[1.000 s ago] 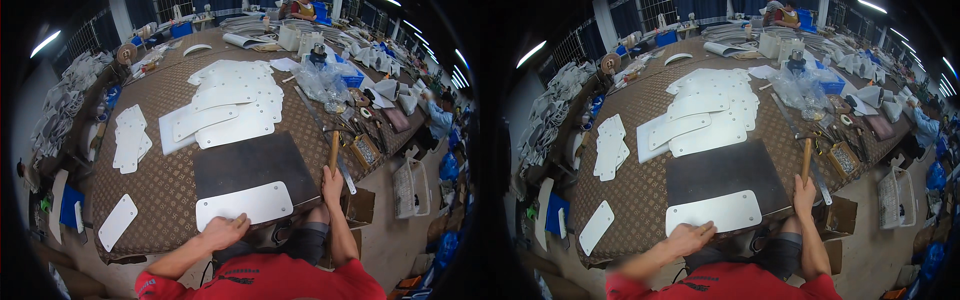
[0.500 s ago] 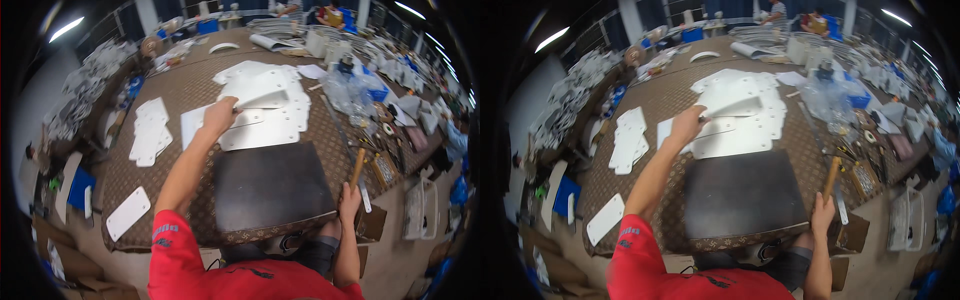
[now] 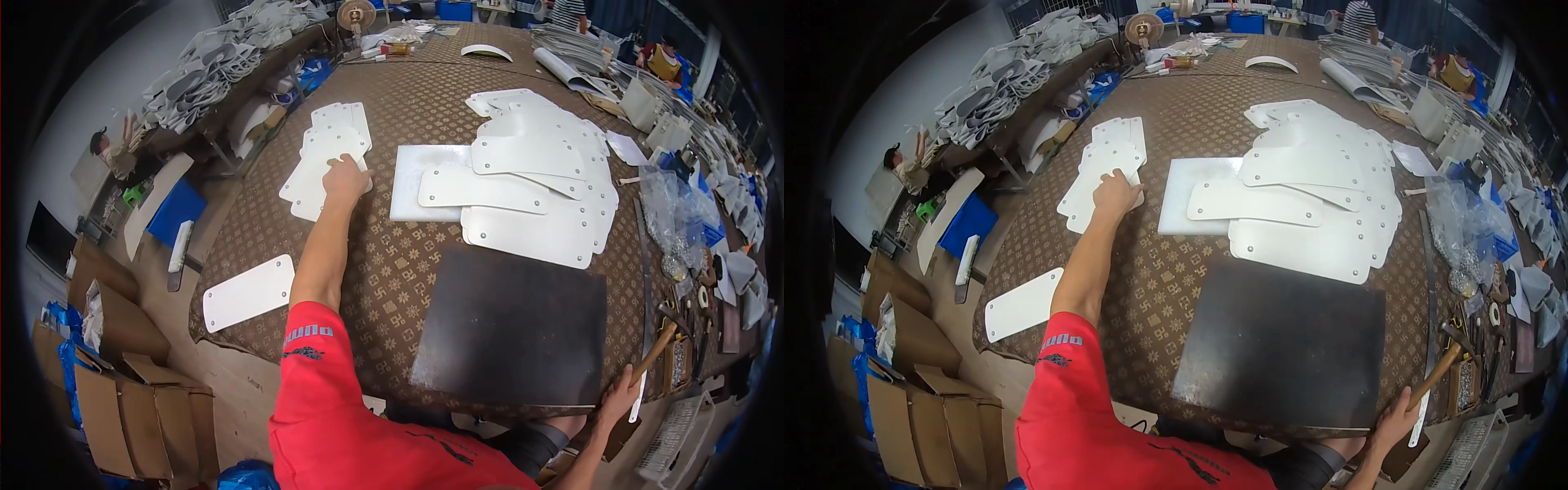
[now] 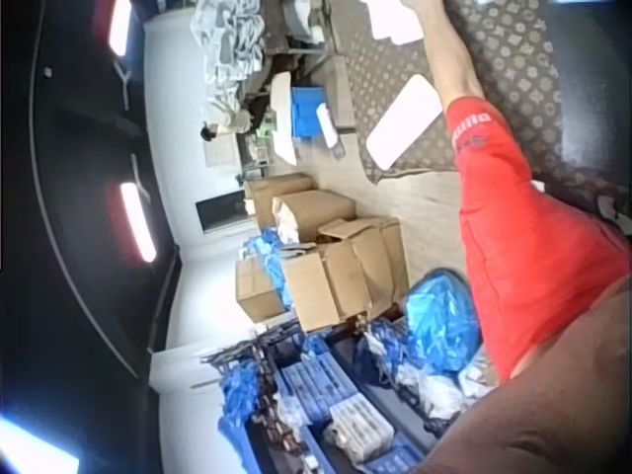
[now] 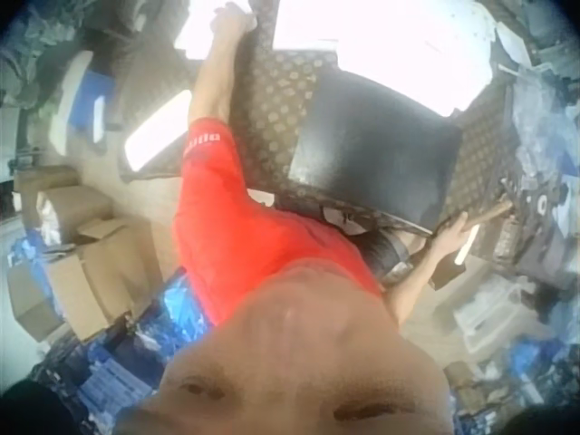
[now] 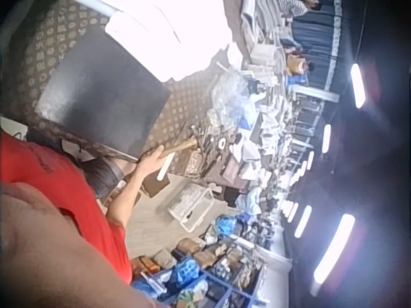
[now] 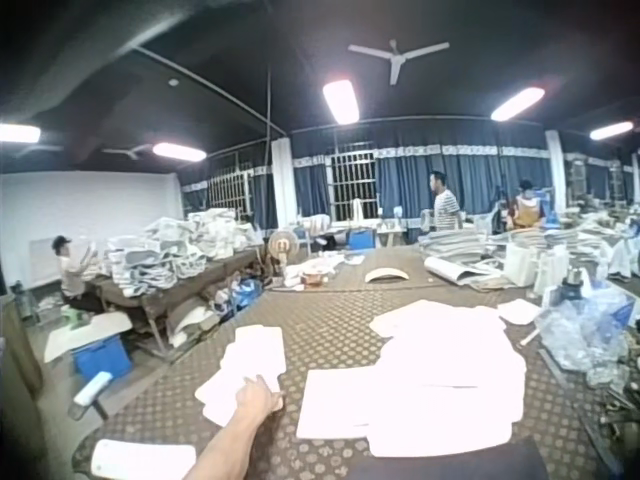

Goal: Hammering metal rivets into white material pieces on a workbench.

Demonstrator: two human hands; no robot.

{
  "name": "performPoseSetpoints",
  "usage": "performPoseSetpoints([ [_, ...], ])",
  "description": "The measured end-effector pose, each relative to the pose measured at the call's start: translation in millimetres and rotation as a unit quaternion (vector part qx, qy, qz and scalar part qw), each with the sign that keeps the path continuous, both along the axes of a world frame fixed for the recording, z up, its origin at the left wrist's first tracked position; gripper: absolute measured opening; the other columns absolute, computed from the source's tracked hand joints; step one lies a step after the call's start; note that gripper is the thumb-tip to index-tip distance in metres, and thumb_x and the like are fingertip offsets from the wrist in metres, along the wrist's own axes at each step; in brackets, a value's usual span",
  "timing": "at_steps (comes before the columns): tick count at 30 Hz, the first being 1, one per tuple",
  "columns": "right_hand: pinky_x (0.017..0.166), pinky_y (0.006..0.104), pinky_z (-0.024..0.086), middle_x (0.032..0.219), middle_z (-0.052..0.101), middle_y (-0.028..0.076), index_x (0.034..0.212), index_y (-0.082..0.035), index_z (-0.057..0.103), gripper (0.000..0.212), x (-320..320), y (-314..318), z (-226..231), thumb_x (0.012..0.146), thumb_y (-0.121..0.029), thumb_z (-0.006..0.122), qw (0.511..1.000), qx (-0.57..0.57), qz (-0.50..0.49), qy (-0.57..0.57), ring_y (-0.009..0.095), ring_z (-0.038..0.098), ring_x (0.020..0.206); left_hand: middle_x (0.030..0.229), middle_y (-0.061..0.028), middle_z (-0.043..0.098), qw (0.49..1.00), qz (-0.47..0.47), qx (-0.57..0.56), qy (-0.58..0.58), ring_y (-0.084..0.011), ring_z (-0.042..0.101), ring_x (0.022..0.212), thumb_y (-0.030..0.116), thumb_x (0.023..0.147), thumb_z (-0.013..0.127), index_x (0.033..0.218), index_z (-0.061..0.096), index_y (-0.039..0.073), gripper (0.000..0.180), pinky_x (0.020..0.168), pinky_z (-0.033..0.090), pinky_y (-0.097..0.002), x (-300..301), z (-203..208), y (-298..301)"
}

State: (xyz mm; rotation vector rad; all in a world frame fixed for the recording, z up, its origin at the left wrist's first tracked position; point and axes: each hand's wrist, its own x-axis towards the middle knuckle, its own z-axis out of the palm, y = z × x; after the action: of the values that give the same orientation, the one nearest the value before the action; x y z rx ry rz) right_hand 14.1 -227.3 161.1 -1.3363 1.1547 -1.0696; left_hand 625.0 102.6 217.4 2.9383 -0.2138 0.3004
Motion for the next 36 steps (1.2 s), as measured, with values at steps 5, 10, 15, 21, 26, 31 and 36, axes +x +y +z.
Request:
performPoseSetpoints([
  [5,0.034,0.0224,0.020,0.055,0.032,-0.010,0.084,-0.018,0.041,0.031,-5.7,-4.7,-8.0,0.104,-0.030,0.061,0.999,-0.010,-0.027,0.024,0.001,0.029,0.040,0.133,-0.0363,0.056,0.999,0.040,0.035,0.010,-0.0431,0.067,0.112,0.040,0.086,0.072,0.138,0.051,-0.005,0.073,0.096,0.054,-0.0452,49.2,-11.8,-9.7],
  [10,0.034,0.0225,0.019,0.055,0.032,-0.011,0.084,-0.018,0.041,0.031,0.7,3.7,0.1,0.104,-0.031,0.061,0.998,0.004,-0.056,0.036,0.001,0.028,0.040,0.132,-0.0279,0.062,0.987,0.038,0.082,0.136,-0.0371,0.067,0.115,0.036,0.084,0.073,0.139,0.052,-0.004,0.071,0.105,0.048,-0.0483,72.8,5.9,-29.3],
  [15,0.034,0.0225,0.019,0.056,0.031,-0.011,0.084,-0.018,0.040,0.031,-3.0,2.8,-0.8,0.104,-0.031,0.061,0.996,-0.005,-0.068,0.052,0.001,0.027,0.041,0.126,-0.0142,0.069,0.982,0.069,0.126,0.123,-0.0302,0.070,0.113,0.031,0.085,0.073,0.129,0.062,-0.001,0.056,0.106,0.047,-0.0525,70.0,9.7,-42.7],
  [21,0.034,0.0222,0.018,0.056,0.030,-0.011,0.084,-0.018,0.040,0.032,-2.4,-2.5,-6.5,0.104,-0.032,0.061,0.996,-0.007,-0.069,0.058,0.000,0.026,0.041,0.121,-0.0120,0.072,0.989,0.042,0.137,0.031,-0.0301,0.072,0.108,0.023,0.090,0.067,0.118,0.067,0.001,0.035,0.097,0.054,-0.0469,112.7,-22.2,-5.0],
  [26,0.034,0.0222,0.018,0.056,0.030,-0.011,0.083,-0.018,0.039,0.033,4.9,2.0,1.8,0.104,-0.032,0.061,0.995,0.001,-0.076,0.069,0.000,0.026,0.041,0.115,-0.0154,0.074,0.990,0.013,0.140,0.002,-0.0312,0.072,0.107,0.017,0.094,0.061,0.115,0.069,0.001,0.028,0.088,0.058,-0.0415,109.8,9.3,31.4],
  [31,0.034,0.0226,0.018,0.056,0.030,-0.011,0.084,-0.018,0.040,0.032,-5.3,-2.2,-3.6,0.104,-0.032,0.061,0.996,-0.007,-0.076,0.054,0.000,0.026,0.041,0.114,-0.0164,0.074,0.991,-0.002,0.126,0.036,-0.0325,0.072,0.107,0.015,0.094,0.058,0.114,0.073,0.003,0.028,0.087,0.058,-0.0419,99.8,16.9,37.0],
  [36,0.035,0.0230,0.018,0.056,0.030,-0.010,0.085,-0.016,0.040,0.031,-8.2,-8.5,-15.8,0.105,-0.030,0.060,0.996,-0.017,-0.065,0.058,0.001,0.027,0.042,0.117,-0.0160,0.074,0.997,0.026,0.060,0.044,-0.0322,0.071,0.109,0.015,0.094,0.058,0.113,0.075,0.005,0.028,0.088,0.058,-0.0412,112.3,-16.8,15.9],
])
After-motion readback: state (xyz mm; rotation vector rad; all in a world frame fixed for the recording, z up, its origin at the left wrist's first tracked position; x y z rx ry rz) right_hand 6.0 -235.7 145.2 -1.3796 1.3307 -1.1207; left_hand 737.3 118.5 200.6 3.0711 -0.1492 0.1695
